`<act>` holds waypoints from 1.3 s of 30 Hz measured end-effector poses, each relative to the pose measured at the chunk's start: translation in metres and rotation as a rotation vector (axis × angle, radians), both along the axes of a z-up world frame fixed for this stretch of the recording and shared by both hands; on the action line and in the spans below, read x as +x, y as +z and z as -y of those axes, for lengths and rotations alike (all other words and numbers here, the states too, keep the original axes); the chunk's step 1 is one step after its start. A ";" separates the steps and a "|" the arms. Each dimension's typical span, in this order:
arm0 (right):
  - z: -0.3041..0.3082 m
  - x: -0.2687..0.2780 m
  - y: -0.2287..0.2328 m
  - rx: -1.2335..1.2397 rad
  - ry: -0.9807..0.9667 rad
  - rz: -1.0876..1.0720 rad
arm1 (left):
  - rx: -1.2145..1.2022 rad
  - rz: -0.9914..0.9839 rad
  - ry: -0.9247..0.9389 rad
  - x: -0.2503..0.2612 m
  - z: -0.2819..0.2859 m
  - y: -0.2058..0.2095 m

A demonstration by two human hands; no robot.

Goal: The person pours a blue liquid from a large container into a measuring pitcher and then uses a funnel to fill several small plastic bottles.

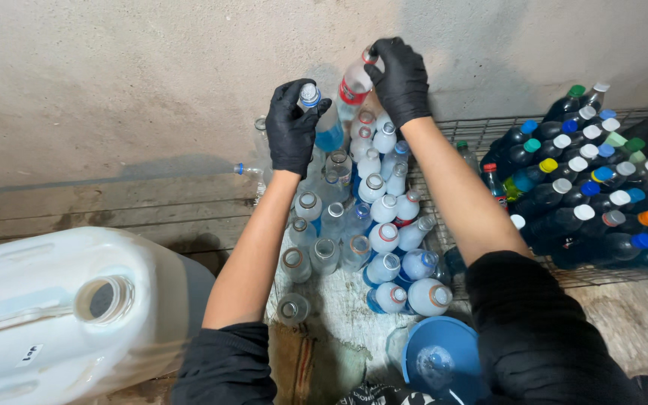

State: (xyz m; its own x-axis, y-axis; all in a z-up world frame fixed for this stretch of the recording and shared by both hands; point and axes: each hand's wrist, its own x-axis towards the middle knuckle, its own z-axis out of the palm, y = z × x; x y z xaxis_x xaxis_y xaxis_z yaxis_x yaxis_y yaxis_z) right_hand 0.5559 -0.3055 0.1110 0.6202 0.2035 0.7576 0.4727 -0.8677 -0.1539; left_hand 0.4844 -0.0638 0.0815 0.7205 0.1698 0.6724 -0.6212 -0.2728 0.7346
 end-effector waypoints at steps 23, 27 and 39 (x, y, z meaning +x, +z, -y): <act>0.049 -0.196 0.123 -0.043 0.035 0.121 | 0.140 -0.008 0.058 0.120 0.060 -0.043; 0.053 -0.189 0.115 -0.023 0.015 0.110 | 0.145 0.059 0.051 0.115 0.057 -0.030; 0.050 -0.182 0.101 0.006 0.047 0.056 | -0.030 0.079 -0.053 0.136 0.067 -0.045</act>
State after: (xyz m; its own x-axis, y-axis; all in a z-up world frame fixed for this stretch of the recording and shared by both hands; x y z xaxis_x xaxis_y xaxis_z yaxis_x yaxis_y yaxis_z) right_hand 0.3736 -0.3554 0.2115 0.5669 0.2269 0.7919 0.5211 -0.8433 -0.1314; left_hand 0.6199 -0.1313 0.0362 0.6736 0.1536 0.7229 -0.6908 -0.2168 0.6898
